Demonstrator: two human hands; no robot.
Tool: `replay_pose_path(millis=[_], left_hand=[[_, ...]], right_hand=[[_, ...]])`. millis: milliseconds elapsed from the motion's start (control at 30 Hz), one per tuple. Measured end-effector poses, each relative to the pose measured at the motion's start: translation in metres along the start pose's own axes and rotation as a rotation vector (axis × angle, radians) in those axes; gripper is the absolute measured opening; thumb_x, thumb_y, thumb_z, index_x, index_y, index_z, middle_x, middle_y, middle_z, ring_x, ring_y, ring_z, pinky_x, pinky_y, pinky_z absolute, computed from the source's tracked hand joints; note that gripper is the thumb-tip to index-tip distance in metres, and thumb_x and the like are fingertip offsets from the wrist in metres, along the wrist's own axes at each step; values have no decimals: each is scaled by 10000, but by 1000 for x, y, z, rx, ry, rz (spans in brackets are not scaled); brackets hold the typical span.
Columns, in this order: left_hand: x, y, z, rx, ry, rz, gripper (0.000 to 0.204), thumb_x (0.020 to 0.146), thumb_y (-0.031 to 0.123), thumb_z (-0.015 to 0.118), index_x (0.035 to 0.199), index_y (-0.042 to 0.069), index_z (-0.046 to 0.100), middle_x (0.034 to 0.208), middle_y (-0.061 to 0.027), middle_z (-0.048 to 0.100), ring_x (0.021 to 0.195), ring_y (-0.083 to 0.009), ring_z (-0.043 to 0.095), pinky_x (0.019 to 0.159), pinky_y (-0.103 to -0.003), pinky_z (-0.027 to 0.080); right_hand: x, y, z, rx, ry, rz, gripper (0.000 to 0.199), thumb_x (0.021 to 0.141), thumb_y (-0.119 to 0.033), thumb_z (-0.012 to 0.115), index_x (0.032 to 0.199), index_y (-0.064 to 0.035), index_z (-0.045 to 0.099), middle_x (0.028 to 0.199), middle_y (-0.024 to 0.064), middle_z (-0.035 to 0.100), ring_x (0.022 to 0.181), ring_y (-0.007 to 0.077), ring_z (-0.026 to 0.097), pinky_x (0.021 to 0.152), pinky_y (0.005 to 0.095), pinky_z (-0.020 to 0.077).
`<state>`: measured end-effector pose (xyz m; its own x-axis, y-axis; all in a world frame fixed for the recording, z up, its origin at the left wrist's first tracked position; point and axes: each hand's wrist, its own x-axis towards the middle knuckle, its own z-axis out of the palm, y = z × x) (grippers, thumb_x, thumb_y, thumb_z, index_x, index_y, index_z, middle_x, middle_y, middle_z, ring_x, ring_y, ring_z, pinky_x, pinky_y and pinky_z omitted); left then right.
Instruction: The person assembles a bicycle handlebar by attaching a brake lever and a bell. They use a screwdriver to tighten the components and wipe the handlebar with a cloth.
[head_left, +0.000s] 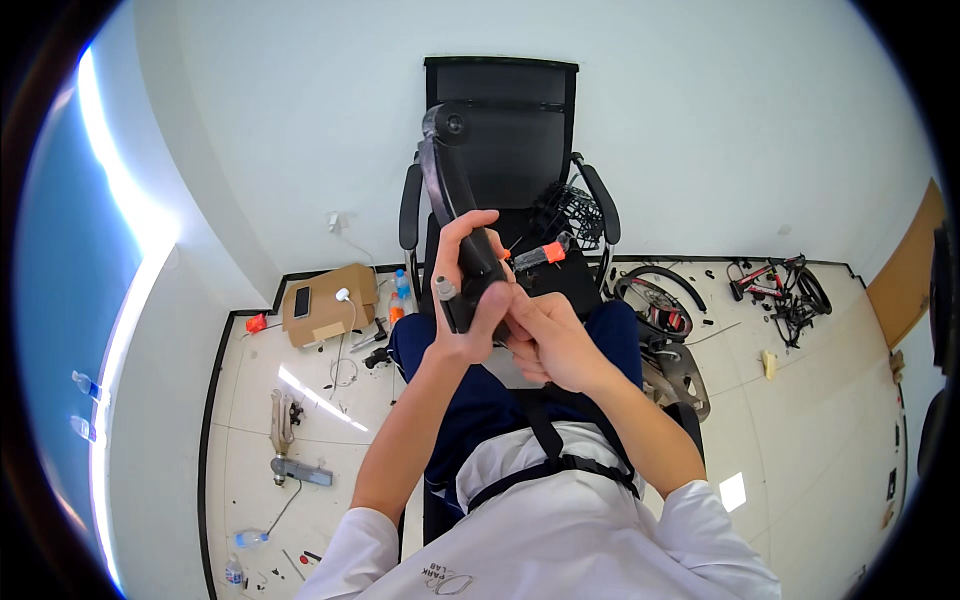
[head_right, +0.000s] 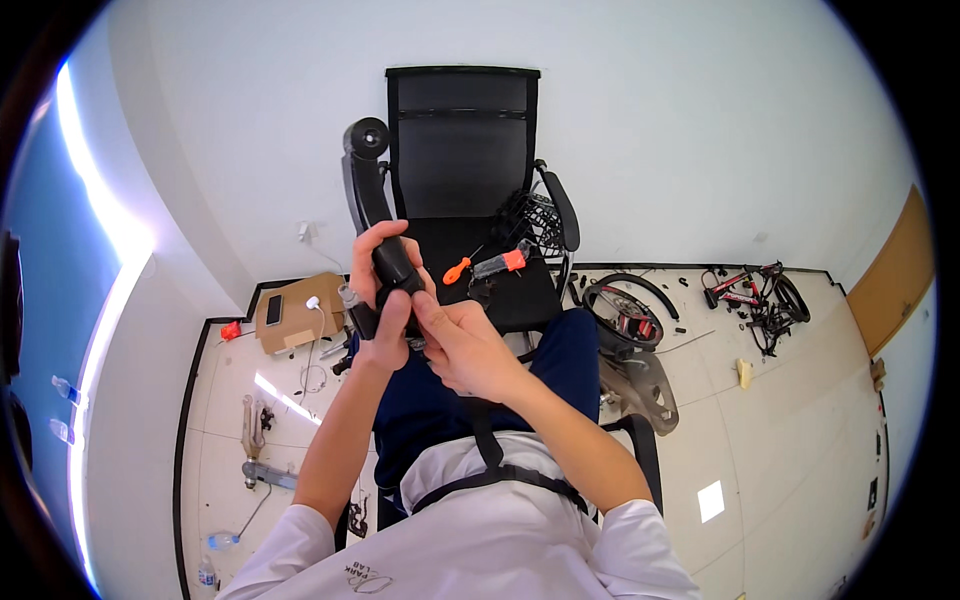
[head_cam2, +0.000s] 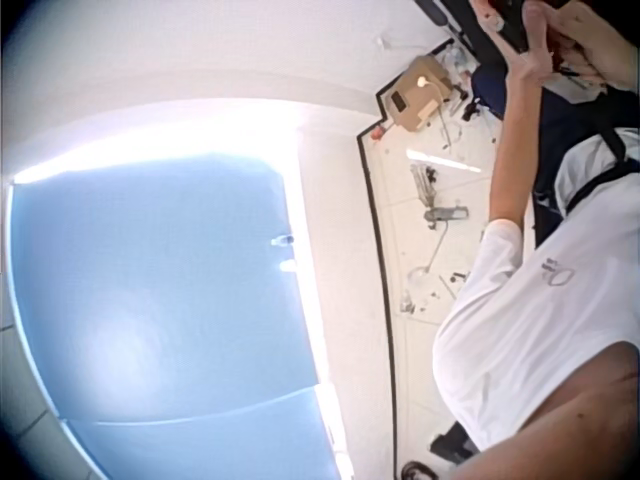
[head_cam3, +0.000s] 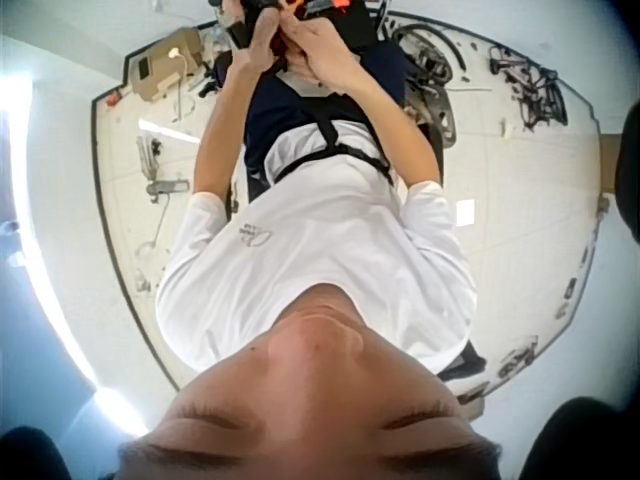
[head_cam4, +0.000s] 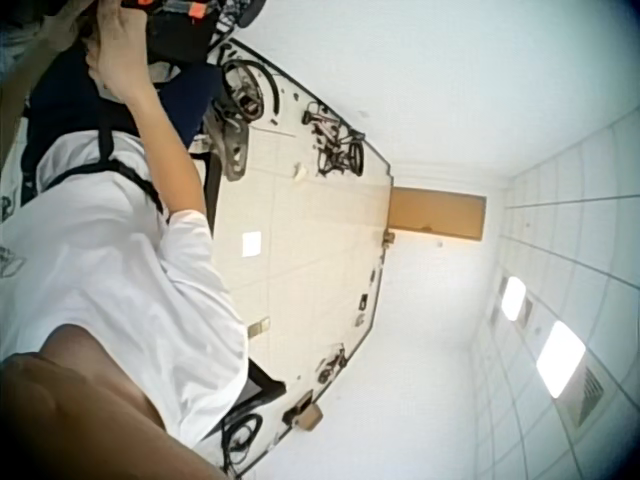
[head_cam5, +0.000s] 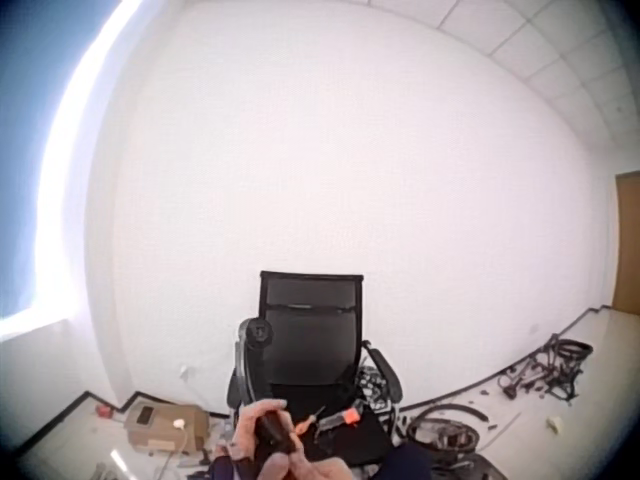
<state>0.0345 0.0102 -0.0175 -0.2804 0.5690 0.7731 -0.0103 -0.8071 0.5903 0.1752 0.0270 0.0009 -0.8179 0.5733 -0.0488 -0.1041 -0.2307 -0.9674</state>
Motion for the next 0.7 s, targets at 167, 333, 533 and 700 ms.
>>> replay_pose_path(millis=[167, 333, 533, 700], left_hand=[[3, 3, 0, 236, 57, -36, 511, 847, 376, 652, 1187, 32, 487, 744, 10, 439, 666, -78, 402, 592, -245, 333], [2, 11, 3, 273, 65, -57, 526, 842, 421, 655, 1157, 37, 481, 713, 25, 425, 637, -75, 394, 589, -247, 318], [2, 12, -1, 159, 56, -75, 582, 826, 487, 634, 1181, 56, 469, 777, 4, 438, 676, -81, 397, 615, -249, 331], [9, 23, -7, 32, -38, -162, 575, 835, 479, 606, 1222, 83, 453, 853, -18, 456, 747, -96, 432, 681, -249, 373]], right_hand=[[8, 0, -4, -60, 43, -8, 529, 1031, -478, 392, 651, -114, 337, 506, -54, 282, 389, 47, 223, 358, 241, 164], [5, -8, -2, -211, 44, -54, 544, 1034, -466, 395, 638, -93, 394, 514, -46, 347, 411, 48, 284, 383, 240, 219], [3, -15, 1, -431, 8, -175, 569, 1049, -404, 391, 640, -26, 509, 538, -31, 437, 487, 72, 374, 458, 263, 312], [6, -18, 2, -711, 54, -337, 556, 1049, -365, 394, 663, 16, 518, 527, 12, 439, 477, 117, 386, 463, 305, 334]])
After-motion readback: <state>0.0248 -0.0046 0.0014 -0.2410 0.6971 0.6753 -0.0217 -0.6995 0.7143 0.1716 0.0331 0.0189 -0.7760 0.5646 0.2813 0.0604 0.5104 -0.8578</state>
